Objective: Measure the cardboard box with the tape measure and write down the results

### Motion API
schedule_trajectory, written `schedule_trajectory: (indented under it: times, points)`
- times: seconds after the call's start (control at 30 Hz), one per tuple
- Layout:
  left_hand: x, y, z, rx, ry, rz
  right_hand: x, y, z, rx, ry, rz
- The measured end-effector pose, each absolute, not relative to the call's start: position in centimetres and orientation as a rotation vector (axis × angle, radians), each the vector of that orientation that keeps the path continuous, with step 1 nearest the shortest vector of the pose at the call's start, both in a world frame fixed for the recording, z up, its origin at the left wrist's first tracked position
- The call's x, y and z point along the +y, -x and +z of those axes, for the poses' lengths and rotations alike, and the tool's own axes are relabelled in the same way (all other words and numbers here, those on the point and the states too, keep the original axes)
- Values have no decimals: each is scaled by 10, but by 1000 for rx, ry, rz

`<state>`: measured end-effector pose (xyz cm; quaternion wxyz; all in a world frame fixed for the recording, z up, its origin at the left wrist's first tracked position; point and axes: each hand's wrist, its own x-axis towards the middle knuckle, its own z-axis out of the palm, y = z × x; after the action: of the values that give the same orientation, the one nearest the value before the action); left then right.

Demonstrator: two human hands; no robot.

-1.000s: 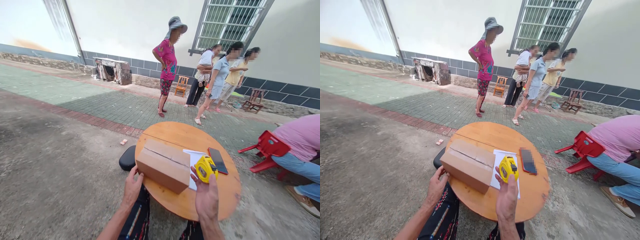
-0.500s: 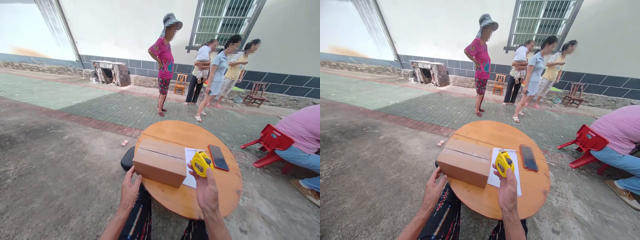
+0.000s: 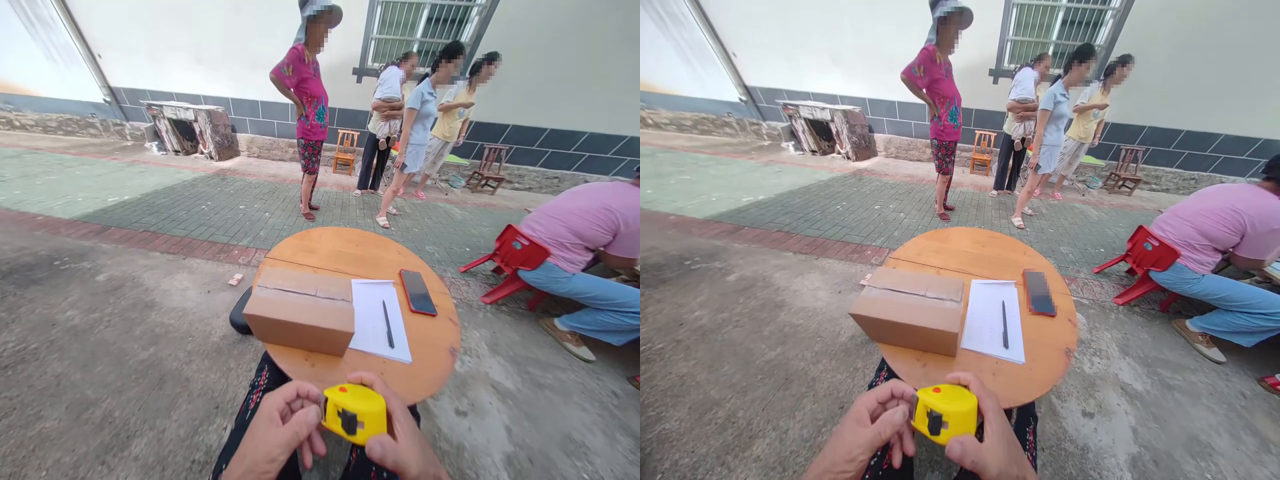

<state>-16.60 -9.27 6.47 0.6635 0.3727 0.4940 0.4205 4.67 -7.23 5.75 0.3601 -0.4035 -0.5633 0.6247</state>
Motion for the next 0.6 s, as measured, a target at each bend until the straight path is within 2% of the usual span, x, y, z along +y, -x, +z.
schedule_trajectory:
  times: [0.13, 0.43, 0.6]
  points:
    - [-95, 160, 47, 1092, -781, 845, -79, -46, 47, -1605, 1069, 1579]
    - [-112, 161, 8, 1005, -630, 674, -103, -46, 9, -1206, 906, 1965]
    - [-111, 163, 8, 1036, -689, 588, -106, -48, 13, -1265, 1023, 1823]
